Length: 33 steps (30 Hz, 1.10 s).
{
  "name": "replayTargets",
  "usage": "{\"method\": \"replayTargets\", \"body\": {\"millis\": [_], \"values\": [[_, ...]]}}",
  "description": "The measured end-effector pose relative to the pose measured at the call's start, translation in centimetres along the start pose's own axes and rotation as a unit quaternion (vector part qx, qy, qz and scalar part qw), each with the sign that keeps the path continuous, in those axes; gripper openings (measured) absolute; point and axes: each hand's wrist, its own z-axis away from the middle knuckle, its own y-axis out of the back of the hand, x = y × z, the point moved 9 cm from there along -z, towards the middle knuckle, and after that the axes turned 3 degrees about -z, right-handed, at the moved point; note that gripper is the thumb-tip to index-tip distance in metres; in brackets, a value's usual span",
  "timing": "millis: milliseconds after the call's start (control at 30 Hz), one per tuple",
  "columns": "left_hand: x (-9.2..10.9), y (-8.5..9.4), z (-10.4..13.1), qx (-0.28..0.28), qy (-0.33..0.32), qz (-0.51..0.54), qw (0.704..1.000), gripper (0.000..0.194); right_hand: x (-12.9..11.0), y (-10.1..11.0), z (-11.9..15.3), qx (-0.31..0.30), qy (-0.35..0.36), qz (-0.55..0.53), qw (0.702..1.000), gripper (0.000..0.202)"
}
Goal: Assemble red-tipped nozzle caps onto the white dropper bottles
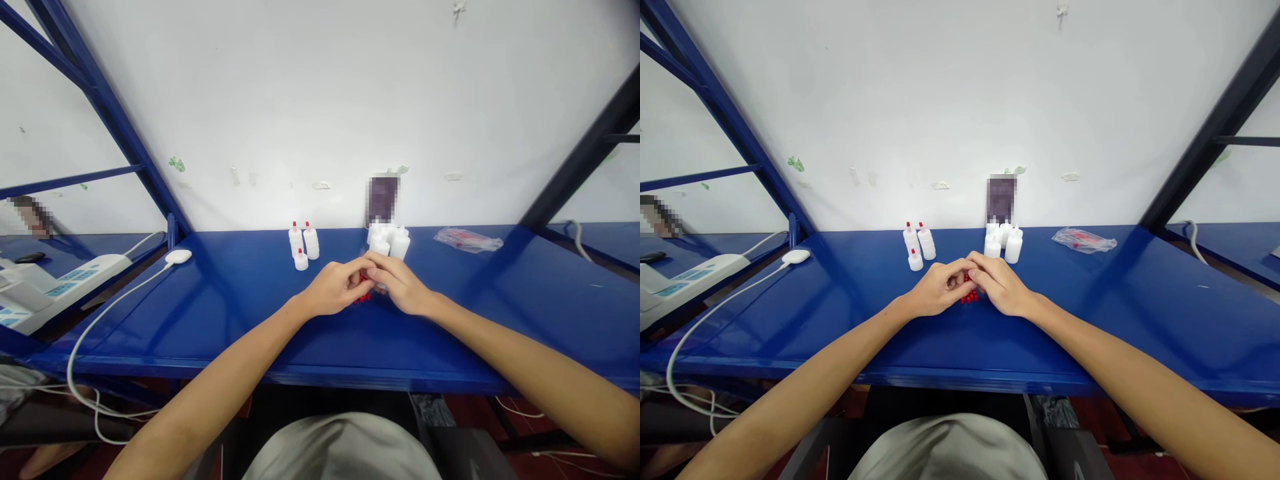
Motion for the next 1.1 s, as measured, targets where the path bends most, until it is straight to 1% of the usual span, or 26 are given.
{"method": "replayTargets", "body": {"millis": [100, 300, 533, 767, 867, 900, 967, 1033, 1100], "values": [[-0.2, 0.0, 0.0, 0.003, 0.006, 0.006, 1.0, 0.018, -0.2, 0.1, -0.1, 0.003, 0.001, 0.028, 1.0, 0.018], [-0.1, 0.0, 0.1, -0.001, 0.007, 0.003, 1.0, 0.017, -0.7, -0.1, -0.1, -0.004, 0.01, 0.04, 0.999, 0.018], [-0.4, -0.2, 0.1, -0.003, 0.015, -0.009, 1.0, 0.019, -0.8, 0.0, -0.1, 0.004, 0.011, 0.05, 0.999, 0.015], [-0.4, -0.3, 0.1, -0.007, 0.014, 0.005, 1.0, 0.02, -0.7, 0.1, -0.1, 0.017, 0.018, 0.067, 0.997, 0.015], [-0.5, -0.2, 0.1, -0.001, 0.015, 0.013, 1.0, 0.018, -0.6, 0.1, -0.2, 0.019, 0.029, 0.075, 0.997, 0.021], [-0.7, 0.2, 0.1, 0.015, 0.019, 0.012, 1.0, 0.017, -0.6, 0.1, -0.2, 0.021, 0.03, 0.079, 0.996, 0.023], [-1.4, 1.7, 0.1, 0.07, 0.027, 0.001, 0.997, 0.017, -0.4, 0.1, -0.2, 0.025, 0.027, 0.089, 0.995, 0.026], [-2.4, 3.9, 0.5, 0.136, 0.035, -0.029, 0.99, 0.017, -0.2, 0.2, -0.3, 0.03, 0.017, 0.1, 0.994, 0.029], [-3.6, 6.9, 1.3, 0.21, 0.042, -0.069, 0.974, 0.018, 0.0, 0.4, -0.4, 0.039, 0.007, 0.112, 0.993, 0.03]]}}
